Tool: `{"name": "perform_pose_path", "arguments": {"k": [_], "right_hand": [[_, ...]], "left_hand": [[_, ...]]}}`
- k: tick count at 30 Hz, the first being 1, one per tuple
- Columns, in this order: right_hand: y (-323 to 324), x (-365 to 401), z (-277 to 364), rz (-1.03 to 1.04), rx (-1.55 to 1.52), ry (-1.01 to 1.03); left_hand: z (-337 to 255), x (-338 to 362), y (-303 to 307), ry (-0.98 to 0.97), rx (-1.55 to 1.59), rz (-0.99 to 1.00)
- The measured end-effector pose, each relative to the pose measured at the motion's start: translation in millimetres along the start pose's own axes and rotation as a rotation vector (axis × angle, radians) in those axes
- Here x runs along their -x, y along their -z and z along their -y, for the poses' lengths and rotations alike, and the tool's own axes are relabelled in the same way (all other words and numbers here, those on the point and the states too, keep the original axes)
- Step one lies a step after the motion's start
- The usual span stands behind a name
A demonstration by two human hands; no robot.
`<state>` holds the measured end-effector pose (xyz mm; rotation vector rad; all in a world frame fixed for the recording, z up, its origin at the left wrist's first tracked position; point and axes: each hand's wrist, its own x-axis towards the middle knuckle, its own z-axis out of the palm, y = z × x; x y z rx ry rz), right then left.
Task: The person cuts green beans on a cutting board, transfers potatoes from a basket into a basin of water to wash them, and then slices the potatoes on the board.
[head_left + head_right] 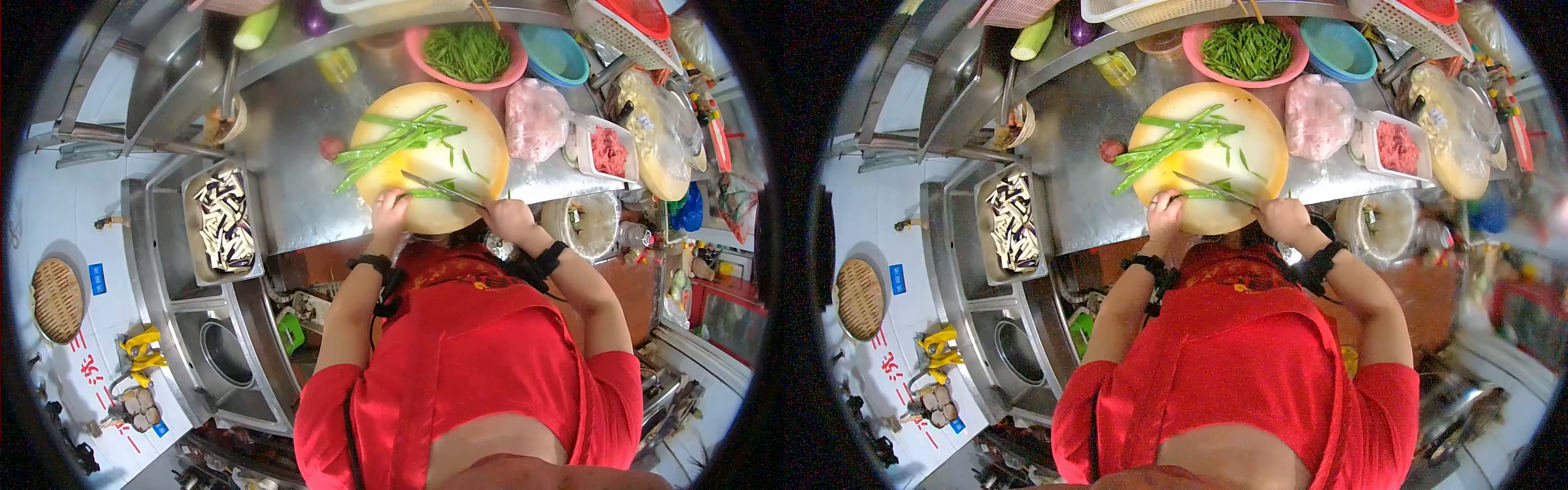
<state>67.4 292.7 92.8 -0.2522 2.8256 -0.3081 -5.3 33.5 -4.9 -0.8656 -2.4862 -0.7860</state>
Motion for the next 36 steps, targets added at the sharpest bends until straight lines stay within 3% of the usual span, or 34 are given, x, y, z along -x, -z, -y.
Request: {"name": "perform_pose_path", "arguments": {"k": [10, 12, 17, 22, 28, 31, 34, 36], "right_hand": [[-7, -6, 1, -0.011, 0.003, 0.001], [-29, -14, 3, -0.035, 0.035, 0.023], [-14, -15, -1, -0.138, -0.025, 0.066], [-22, -15, 6, -0.081, -0.031, 0.071], [-5, -11, 0, -0.081, -0.013, 0.081], [0, -5, 3, -0.082, -0.032, 0.042], [-9, -8, 10, 0.009, -0.047, -0.018], [-16, -8, 10, -0.039, -0.049, -0.014]], "left_hand": [[-14, -8, 7, 0.001, -0.062, -0.069], [-19, -5, 9, 0.039, -0.071, -0.054], [-8, 3, 7, 0.080, -0.034, -0.099], [1, 17, 6, 0.164, -0.030, -0.107], [3, 10, 5, 0.087, -0.028, -0.100], [-8, 6, 7, 0.182, -0.064, -0.110], [-3, 3, 4, 0.150, -0.032, -0.130], [1, 3, 1, 0.100, -0.039, -0.121]]}}
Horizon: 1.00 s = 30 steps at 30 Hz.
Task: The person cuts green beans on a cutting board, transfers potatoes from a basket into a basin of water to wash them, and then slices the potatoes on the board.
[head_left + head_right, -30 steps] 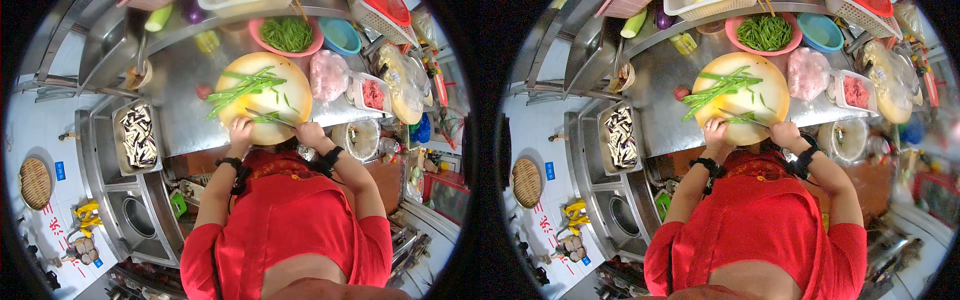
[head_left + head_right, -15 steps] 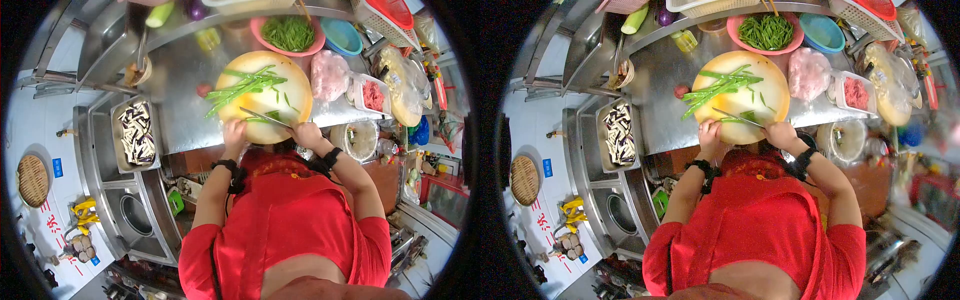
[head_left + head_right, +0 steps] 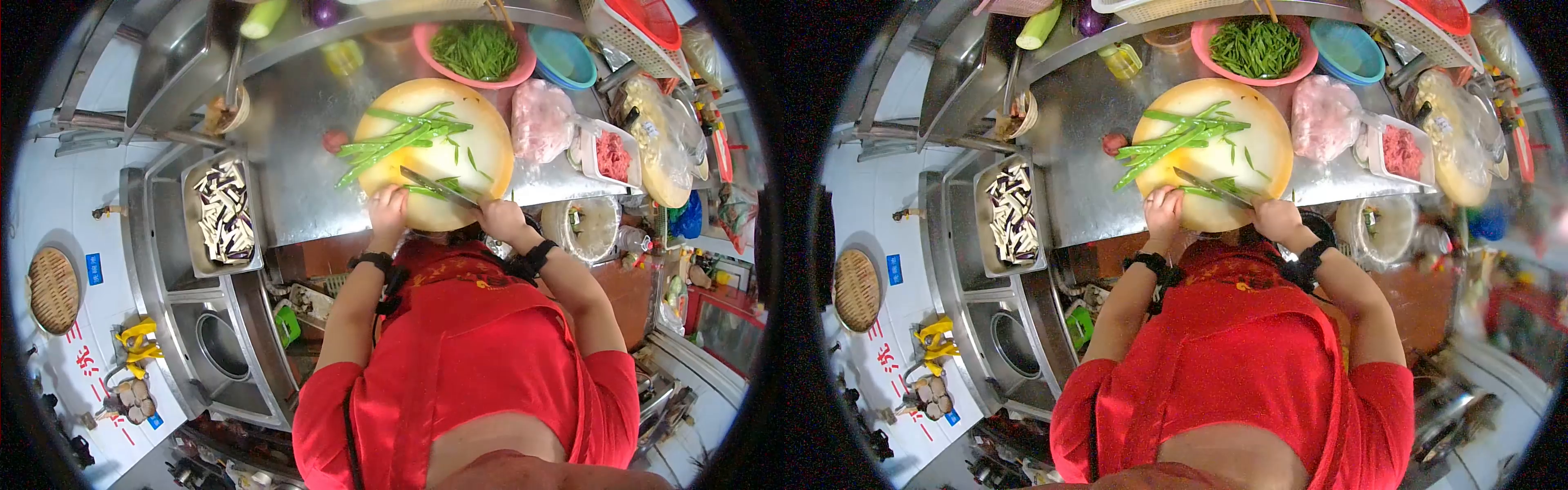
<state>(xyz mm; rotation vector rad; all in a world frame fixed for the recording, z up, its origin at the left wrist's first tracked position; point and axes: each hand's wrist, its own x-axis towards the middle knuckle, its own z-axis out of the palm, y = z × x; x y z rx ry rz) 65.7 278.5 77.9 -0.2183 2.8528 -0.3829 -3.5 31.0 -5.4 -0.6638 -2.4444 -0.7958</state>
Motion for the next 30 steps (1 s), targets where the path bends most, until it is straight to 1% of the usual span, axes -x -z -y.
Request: {"name": "perform_pose_path", "arguments": {"k": [1, 5, 7, 11, 15, 17, 20, 24, 26, 30], "right_hand": [[-1, -1, -1, -0.049, 0.001, 0.009], [16, 4, 4, -0.033, -0.027, 0.025], [21, 7, 13, -0.014, -0.024, -0.007], [-13, -7, 1, -0.025, 0.018, 0.009], [10, -1, 2, -0.019, 0.004, 0.040], [10, 2, 2, -0.079, -0.025, 0.036], [-13, -6, 0, -0.095, 0.007, 0.018], [0, -6, 2, -0.058, 0.049, 0.027], [7, -3, 6, -0.072, 0.002, 0.007], [-2, -2, 12, -0.111, -0.047, 0.045]], "left_hand": [[1, -1, -1, -0.002, -0.002, -0.003], [-4, -3, 1, -0.005, 0.034, -0.010], [-6, -2, 0, 0.001, 0.044, -0.004], [-2, -1, -4, -0.013, 0.048, 0.016], [-2, 0, -1, -0.012, 0.064, 0.029], [-2, 1, -3, 0.004, 0.057, 0.022], [0, 5, -5, 0.000, 0.047, 0.022], [3, 2, -3, -0.004, 0.060, 0.023], [0, 1, 2, 0.020, 0.044, -0.003], [0, 2, 4, 0.055, 0.005, -0.027]]}}
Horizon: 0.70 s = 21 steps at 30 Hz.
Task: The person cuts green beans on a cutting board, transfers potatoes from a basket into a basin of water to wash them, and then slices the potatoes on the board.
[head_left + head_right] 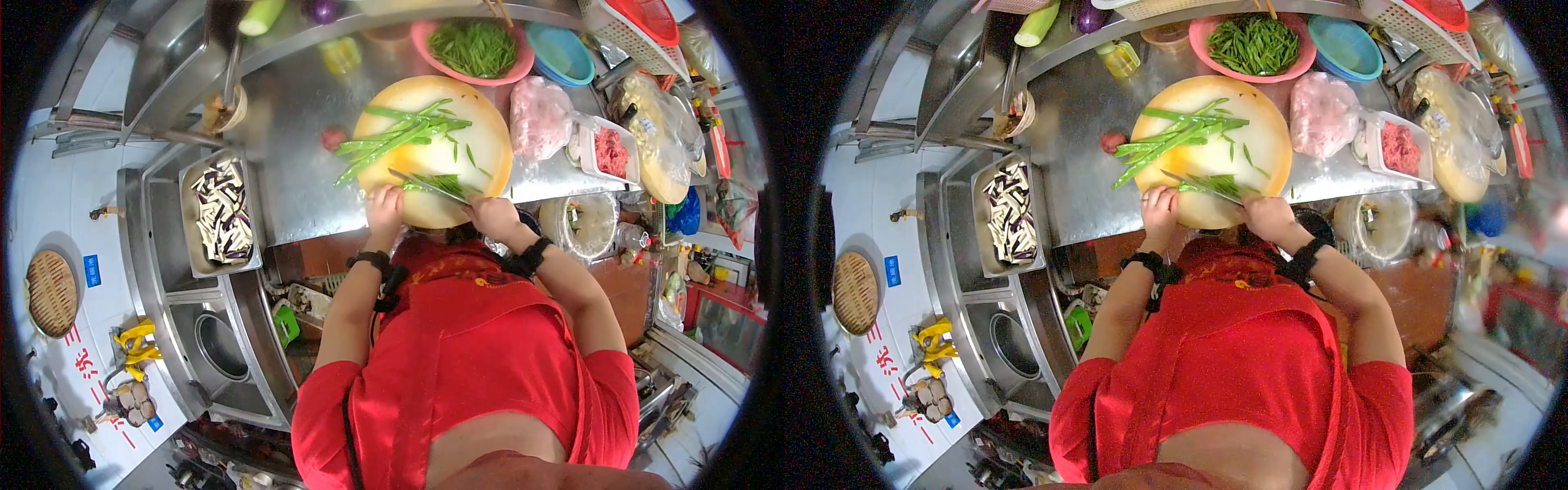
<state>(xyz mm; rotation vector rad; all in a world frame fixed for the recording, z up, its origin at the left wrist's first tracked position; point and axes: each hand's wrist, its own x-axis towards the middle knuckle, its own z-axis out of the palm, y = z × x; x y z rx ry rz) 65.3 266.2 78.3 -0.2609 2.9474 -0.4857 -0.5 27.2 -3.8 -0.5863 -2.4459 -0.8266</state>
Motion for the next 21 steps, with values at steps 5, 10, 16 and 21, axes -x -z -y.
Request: {"name": "perform_pose_path", "arguments": {"k": [5, 10, 16, 21], "right_hand": [[1, -8, -5, 0.145, 0.054, 0.025], [-5, -7, -2, 0.127, 0.060, 0.020], [9, -9, -1, 0.117, 0.068, 0.055], [-12, -11, 0, 0.146, 0.128, 0.062]], "left_hand": [[4, 3, -2, 0.008, 0.027, 0.003], [1, 4, 2, 0.039, 0.026, -0.007], [8, -2, 7, 0.027, 0.032, -0.008], [32, -15, 29, 0.175, -0.108, -0.024]]}}
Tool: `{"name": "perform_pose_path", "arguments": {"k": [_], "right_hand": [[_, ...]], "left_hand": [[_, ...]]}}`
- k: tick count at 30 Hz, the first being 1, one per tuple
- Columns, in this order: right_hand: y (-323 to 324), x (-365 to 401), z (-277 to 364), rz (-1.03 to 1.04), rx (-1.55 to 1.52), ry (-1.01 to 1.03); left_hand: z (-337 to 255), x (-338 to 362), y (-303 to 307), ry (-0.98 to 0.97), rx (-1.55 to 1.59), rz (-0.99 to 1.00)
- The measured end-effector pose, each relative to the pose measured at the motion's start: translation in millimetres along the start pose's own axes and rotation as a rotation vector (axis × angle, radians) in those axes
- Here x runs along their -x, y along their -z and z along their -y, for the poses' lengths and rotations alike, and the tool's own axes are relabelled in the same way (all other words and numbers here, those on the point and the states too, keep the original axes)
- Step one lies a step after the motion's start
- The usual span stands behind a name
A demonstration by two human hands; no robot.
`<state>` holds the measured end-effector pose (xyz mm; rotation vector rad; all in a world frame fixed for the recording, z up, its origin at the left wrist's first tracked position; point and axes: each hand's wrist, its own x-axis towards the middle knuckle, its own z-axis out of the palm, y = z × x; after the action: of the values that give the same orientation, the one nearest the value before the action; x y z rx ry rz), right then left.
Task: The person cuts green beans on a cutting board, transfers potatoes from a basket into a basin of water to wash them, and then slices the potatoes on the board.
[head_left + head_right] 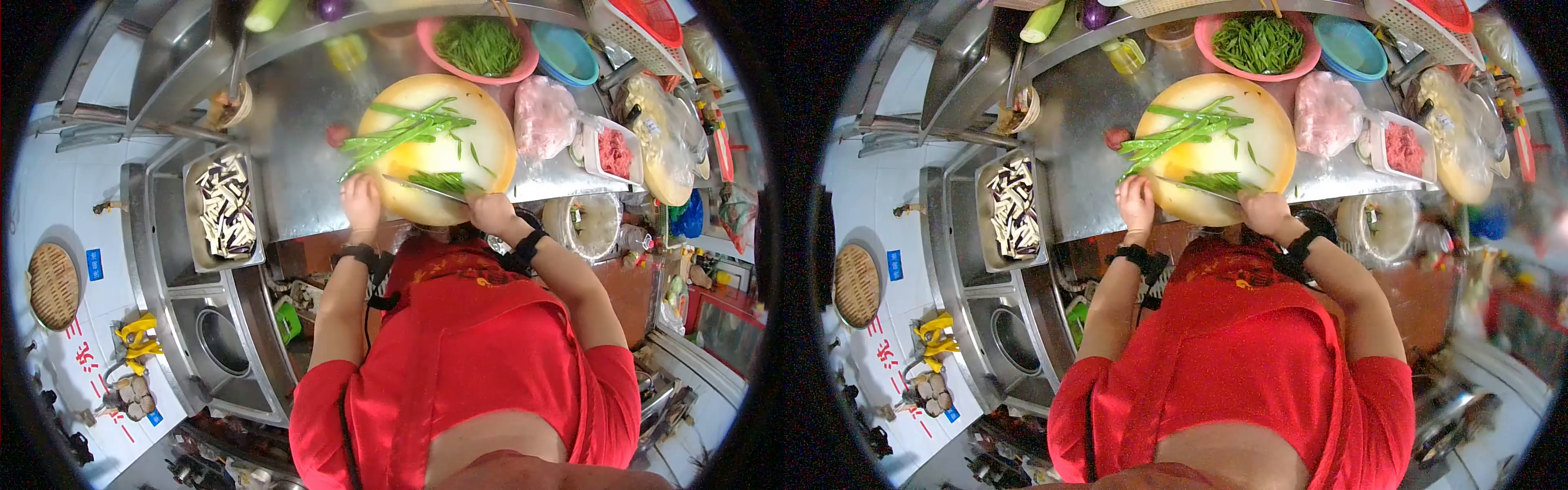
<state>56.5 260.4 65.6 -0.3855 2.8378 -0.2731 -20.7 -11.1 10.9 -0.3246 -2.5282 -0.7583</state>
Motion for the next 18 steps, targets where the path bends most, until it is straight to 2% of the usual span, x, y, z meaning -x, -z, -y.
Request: {"name": "perform_pose_path", "arguments": {"k": [3, 7, 9, 11, 18], "right_hand": [[9, -1, 3, -0.024, 0.003, 0.003], [14, 5, 0, -0.086, -0.079, 0.033], [10, 6, 0, -0.108, -0.091, 0.031], [1, 0, 1, -0.068, -0.043, -0.055], [27, 12, 2, -0.091, -0.166, -0.030]], "left_hand": [[16, -18, 1, 0.006, -0.077, -0.060], [25, -33, 3, -0.003, -0.126, 0.018], [28, -33, 0, -0.002, -0.175, 0.171], [33, -29, -4, -0.019, -0.168, 0.178], [28, -31, -2, 0.012, -0.130, 0.236]]}}
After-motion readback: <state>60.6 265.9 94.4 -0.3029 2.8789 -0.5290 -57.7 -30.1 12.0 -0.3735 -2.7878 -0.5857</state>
